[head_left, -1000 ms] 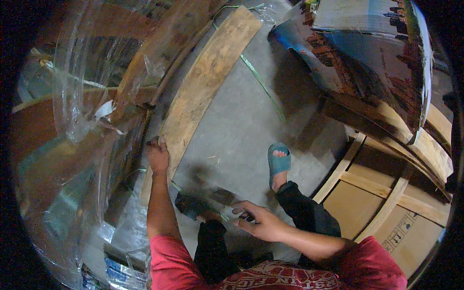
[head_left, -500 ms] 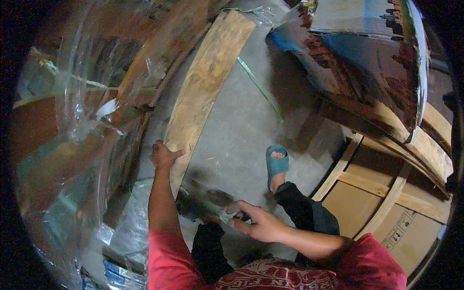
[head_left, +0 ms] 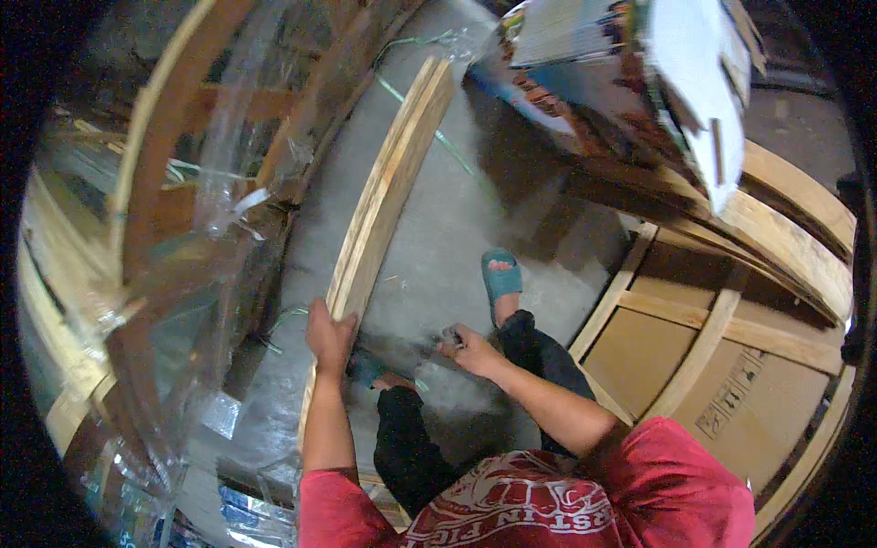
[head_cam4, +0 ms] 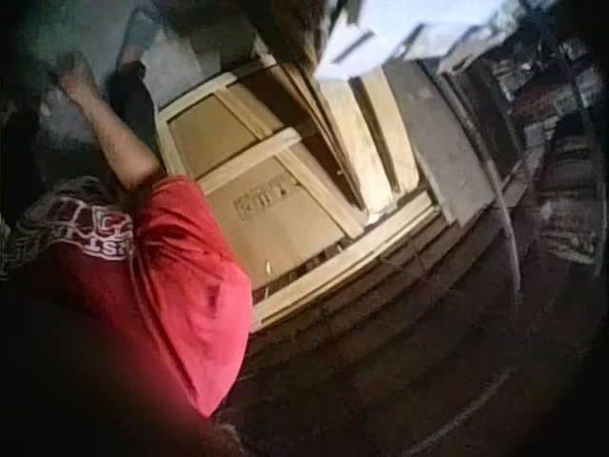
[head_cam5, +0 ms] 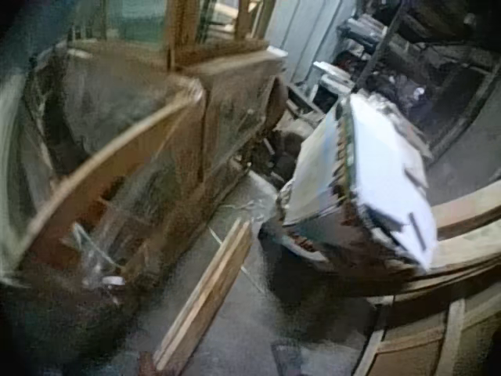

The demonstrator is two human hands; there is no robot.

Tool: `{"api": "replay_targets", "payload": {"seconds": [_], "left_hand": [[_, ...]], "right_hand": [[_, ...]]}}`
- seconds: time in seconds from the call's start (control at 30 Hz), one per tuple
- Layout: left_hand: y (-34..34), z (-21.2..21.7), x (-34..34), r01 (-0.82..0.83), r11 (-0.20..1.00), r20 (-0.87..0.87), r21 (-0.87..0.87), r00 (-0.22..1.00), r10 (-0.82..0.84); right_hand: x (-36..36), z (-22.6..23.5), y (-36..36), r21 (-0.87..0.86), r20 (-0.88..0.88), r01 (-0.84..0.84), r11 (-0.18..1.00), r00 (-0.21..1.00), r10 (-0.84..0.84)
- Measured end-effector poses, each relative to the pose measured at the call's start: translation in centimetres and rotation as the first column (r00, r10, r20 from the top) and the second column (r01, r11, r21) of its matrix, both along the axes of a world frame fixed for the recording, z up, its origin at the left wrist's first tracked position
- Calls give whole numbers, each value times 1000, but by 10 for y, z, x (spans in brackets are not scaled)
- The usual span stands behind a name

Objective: The person assembles wooden display cases with glass panels in a workshop. They lift and position wooden frames, align glass panels, and secure them with straps while another worker assists nearby.

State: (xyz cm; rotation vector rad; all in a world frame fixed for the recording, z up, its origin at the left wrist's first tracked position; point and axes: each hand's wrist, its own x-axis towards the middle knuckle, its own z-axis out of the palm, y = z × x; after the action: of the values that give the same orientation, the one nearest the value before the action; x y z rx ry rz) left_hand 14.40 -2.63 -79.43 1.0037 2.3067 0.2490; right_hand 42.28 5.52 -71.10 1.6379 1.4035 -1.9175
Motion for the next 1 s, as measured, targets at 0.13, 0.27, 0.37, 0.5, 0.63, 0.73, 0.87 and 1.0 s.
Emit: {"api": "replay_targets", "payload": {"seconds": [0.13,0.27,0.37,0.5,0.63,0.73,0.87,1.0], "left_hand": [[-57,134,10,-21,994,-36,-104,999,17],[-109,275,16,4,1000,-156,-24,988,-8],[-131,376,25,62,998,-204,-18,977,-64],[-131,475,33,131,990,-319,46,941,-110],[-108,509,51,295,926,-311,236,926,-216],[-96,509,61,413,847,-334,335,892,-304],[-83,501,73,496,729,-323,471,867,-380],[-58,501,96,580,635,-273,510,809,-521]], "right_hand": [[18,84,11,-227,38,48,973,998,-40],[-15,198,49,-364,89,361,859,931,-354],[-44,282,70,-359,-25,543,759,807,-590],[-72,369,93,-94,-202,718,690,665,-719],[-47,406,106,308,-184,838,451,517,-836],[-14,423,108,438,-140,846,305,399,-906],[41,469,82,387,-319,918,84,219,-922],[94,527,36,205,-482,978,42,139,-865]]}}
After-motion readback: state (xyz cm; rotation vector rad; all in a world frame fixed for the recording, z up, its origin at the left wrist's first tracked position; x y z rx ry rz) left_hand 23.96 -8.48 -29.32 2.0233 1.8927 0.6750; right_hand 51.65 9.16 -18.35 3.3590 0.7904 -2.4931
